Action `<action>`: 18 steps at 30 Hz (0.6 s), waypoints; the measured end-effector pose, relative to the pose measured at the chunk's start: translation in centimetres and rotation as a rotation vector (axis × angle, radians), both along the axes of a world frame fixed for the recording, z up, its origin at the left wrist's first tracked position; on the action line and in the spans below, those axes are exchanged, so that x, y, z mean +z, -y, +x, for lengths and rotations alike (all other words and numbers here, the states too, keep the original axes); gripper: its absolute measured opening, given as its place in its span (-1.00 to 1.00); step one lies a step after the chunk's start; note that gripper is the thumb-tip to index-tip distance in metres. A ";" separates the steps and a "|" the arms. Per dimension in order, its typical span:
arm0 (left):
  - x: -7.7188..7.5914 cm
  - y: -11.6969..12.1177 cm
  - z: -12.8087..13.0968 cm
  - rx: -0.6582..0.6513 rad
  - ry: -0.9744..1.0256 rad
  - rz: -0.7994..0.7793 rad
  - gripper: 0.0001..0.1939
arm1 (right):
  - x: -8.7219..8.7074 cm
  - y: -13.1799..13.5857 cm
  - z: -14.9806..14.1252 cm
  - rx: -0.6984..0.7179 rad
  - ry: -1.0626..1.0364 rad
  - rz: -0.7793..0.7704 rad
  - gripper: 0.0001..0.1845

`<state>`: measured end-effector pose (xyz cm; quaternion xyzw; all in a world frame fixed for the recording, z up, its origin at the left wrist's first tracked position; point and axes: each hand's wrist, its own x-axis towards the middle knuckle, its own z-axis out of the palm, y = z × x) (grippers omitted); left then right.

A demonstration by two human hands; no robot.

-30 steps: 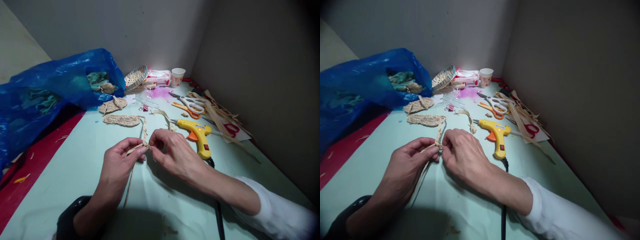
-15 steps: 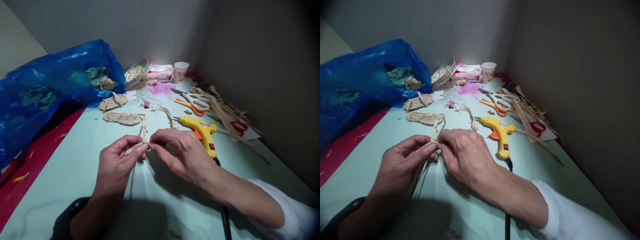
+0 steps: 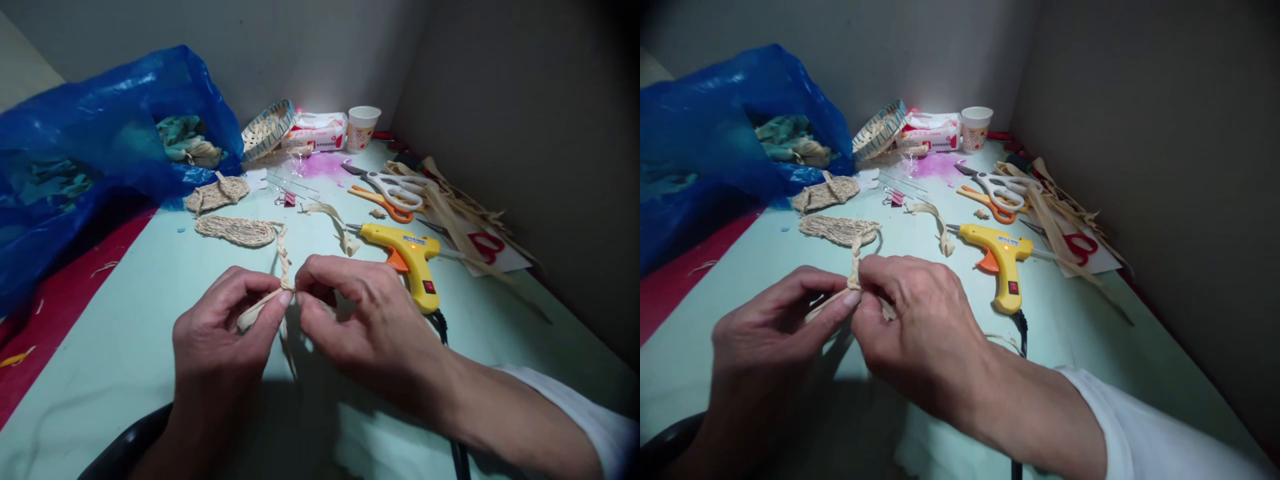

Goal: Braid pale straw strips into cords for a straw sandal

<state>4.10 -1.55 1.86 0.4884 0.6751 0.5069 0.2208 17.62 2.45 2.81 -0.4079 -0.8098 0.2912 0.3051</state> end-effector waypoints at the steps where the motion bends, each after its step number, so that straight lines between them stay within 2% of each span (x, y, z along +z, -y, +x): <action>1: 0.0 0.0 0.0 0.002 -0.008 0.003 -0.93 | 0.0 0.0 0.0 -0.003 0.001 -0.023 -0.86; 7: 0.3 0.2 0.0 0.020 -0.056 -0.006 -0.93 | -0.1 -0.1 0.1 0.004 -0.023 -0.098 -0.88; 11: 0.3 0.5 -0.1 -0.011 -0.144 -0.031 -0.91 | -0.2 0.1 0.0 -0.027 -0.036 -0.072 -0.83; 18: 0.2 0.6 -0.4 0.038 -0.097 -0.167 -0.93 | -0.2 0.4 0.0 -0.032 -0.020 -0.011 -0.80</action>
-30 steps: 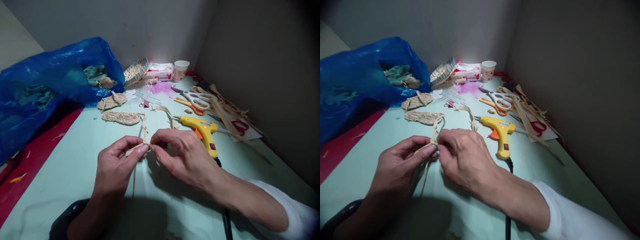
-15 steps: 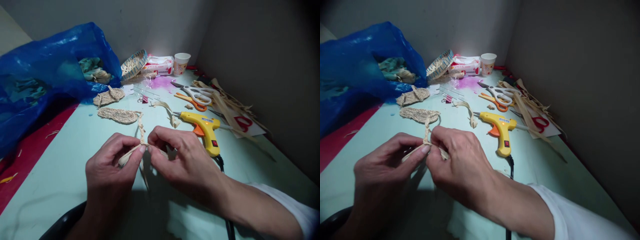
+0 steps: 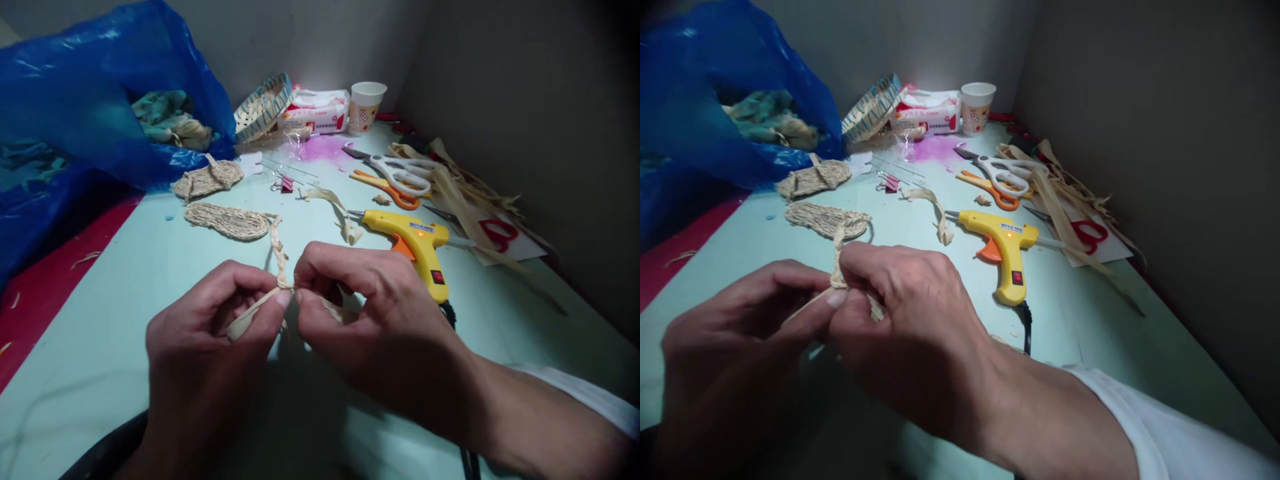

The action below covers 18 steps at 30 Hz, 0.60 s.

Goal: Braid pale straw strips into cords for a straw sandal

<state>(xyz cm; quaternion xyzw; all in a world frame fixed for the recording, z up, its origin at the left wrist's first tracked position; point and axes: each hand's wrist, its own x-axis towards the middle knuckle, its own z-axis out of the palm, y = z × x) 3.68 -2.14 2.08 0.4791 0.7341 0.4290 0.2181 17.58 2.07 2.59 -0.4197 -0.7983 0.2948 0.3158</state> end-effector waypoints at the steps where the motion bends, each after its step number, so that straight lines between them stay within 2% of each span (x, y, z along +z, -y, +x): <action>1: -0.1 -0.1 -0.1 0.013 0.031 -0.008 -0.91 | 0.0 0.0 0.0 0.002 0.004 -0.002 -0.80; 5: -0.3 -0.4 -0.3 -0.001 0.344 -0.053 -0.84 | 0.1 -0.3 0.4 0.009 -0.001 -0.034 -0.83; 9: 0.1 -0.7 -0.4 -0.028 0.622 -0.192 -0.75 | 0.4 -0.7 0.8 0.027 -0.001 -0.068 -0.83; 13: 0.6 -0.7 -0.5 0.016 0.657 -0.266 -0.73 | 0.4 -0.8 0.9 0.049 0.009 -0.092 -0.82; 18: 0.0 -0.6 -1.0 -0.026 0.518 -0.143 -0.73 | 0.0 -0.6 1.0 0.091 0.008 -0.146 -0.89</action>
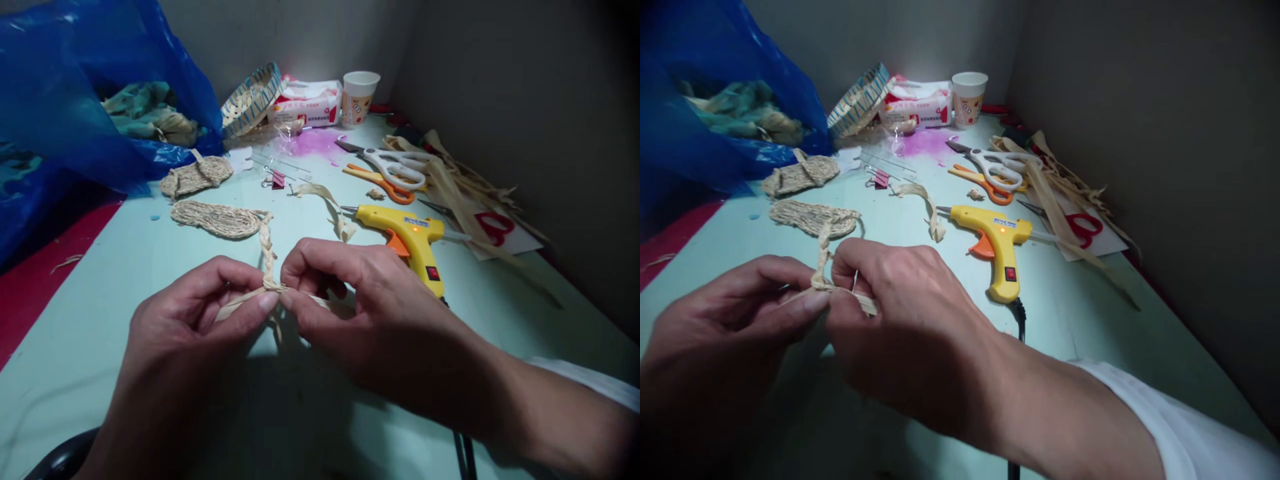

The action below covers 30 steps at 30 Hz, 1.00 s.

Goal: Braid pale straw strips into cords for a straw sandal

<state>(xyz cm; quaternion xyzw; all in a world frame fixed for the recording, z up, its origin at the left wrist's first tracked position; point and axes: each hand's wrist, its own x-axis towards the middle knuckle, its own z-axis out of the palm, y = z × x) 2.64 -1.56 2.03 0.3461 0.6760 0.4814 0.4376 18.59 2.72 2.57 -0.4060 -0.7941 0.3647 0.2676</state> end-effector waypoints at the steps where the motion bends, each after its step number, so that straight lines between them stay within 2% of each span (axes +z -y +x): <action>1: -0.2 0.1 -0.1 0.002 -0.076 0.024 -0.74 | -0.1 0.0 0.0 0.001 -0.007 -0.009 -0.90; 4: -0.4 0.3 -0.3 0.008 -0.354 0.077 -0.79 | -0.1 -0.1 0.0 -0.003 -0.037 -0.021 -0.90; 6: -0.3 0.4 -0.2 0.009 -0.453 0.089 -0.81 | 0.0 -0.3 0.0 -0.001 -0.043 -0.021 -0.88; 8: -0.1 0.3 0.0 0.007 -0.374 0.063 -0.80 | 0.1 -0.4 0.0 0.004 -0.031 -0.023 -0.86; 12: 0.4 -0.3 0.2 -0.081 -0.018 -0.063 -0.78 | 0.5 -0.8 0.2 0.045 -0.010 -0.035 -0.83; 14: 0.5 -0.5 0.3 -0.131 0.038 -0.090 -0.79 | 0.7 -0.9 0.3 0.058 -0.007 -0.034 -0.84; 24: 0.6 -0.6 -0.2 -0.220 -0.054 -0.014 -0.78 | 0.6 -1.1 0.4 0.032 0.027 -0.017 -0.85; 27: 0.5 -0.5 -0.1 -0.203 -0.173 0.043 -0.80 | 0.3 -1.0 0.3 -0.007 0.016 0.032 -0.86; 30: 0.3 -0.2 -0.1 -0.167 -0.339 0.140 -0.88 | 0.1 -0.9 0.3 -0.023 -0.025 0.014 -0.88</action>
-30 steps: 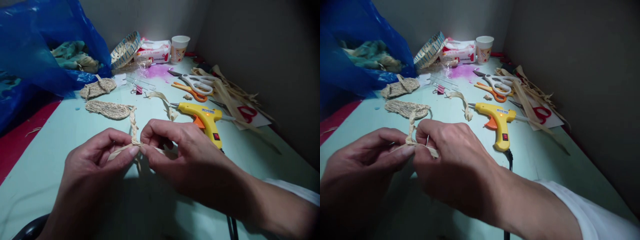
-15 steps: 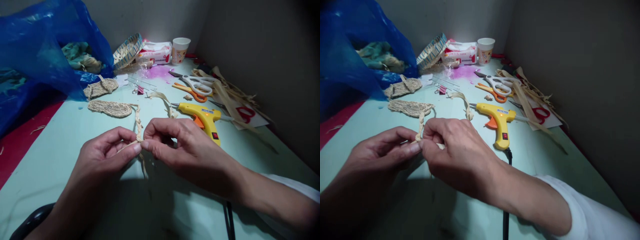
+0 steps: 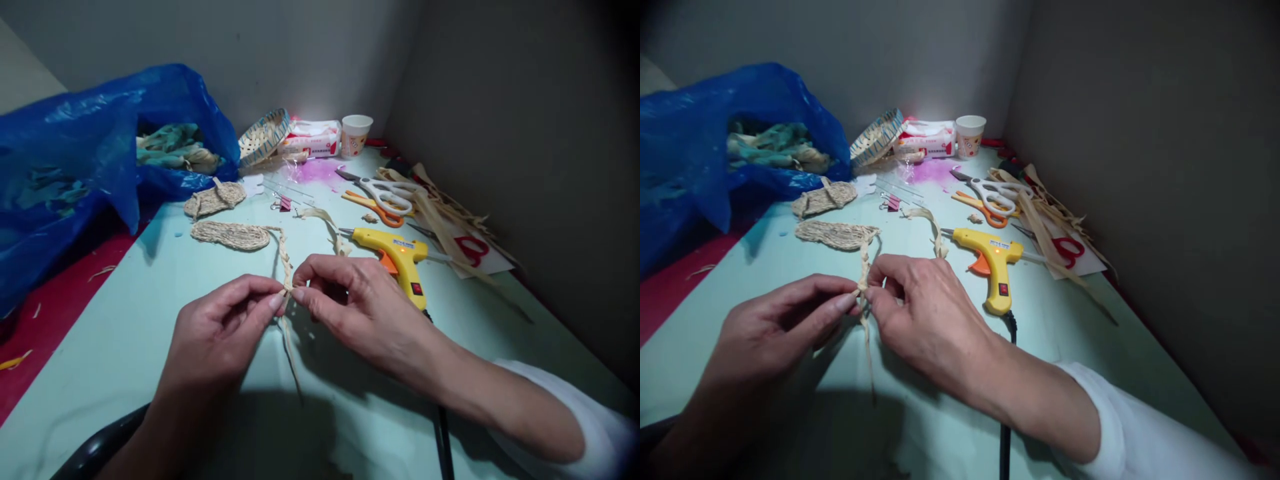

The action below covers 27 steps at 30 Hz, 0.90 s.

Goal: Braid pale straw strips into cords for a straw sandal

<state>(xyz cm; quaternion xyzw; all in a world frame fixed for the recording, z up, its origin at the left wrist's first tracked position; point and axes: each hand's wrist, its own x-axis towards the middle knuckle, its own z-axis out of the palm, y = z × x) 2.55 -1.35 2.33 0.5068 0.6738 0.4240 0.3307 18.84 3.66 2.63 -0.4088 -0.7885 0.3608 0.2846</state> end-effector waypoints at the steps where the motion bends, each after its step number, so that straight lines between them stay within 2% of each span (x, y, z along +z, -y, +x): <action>1: -0.1 0.1 0.0 -0.005 -0.039 0.035 -0.90 | -0.1 0.0 -0.1 0.005 -0.019 -0.027 -0.89; 6: -0.9 0.4 0.3 -0.048 -0.204 0.203 -0.96 | -0.3 0.4 -0.6 0.001 -0.118 -0.189 -0.89; 9: -1.1 0.6 0.6 -0.018 -0.279 0.252 -0.96 | -0.3 0.6 -1.1 -0.043 -0.142 -0.179 -0.87; 13: -0.8 0.8 0.9 0.028 -0.216 0.191 -0.95 | -0.6 0.6 -1.4 -0.103 -0.135 -0.091 -0.88; 17: -0.9 1.2 0.9 0.018 -0.168 0.213 -0.99 | -0.9 0.5 -1.5 -0.091 -0.185 -0.162 -0.87; 24: -2.3 1.8 0.9 -0.114 -0.608 0.525 -0.85 | -1.0 0.6 -1.5 -0.043 -0.266 -0.257 -0.87; 27: -2.7 2.0 1.0 -0.124 -0.835 0.654 -0.75 | -1.0 0.6 -1.5 -0.042 -0.316 -0.300 -0.87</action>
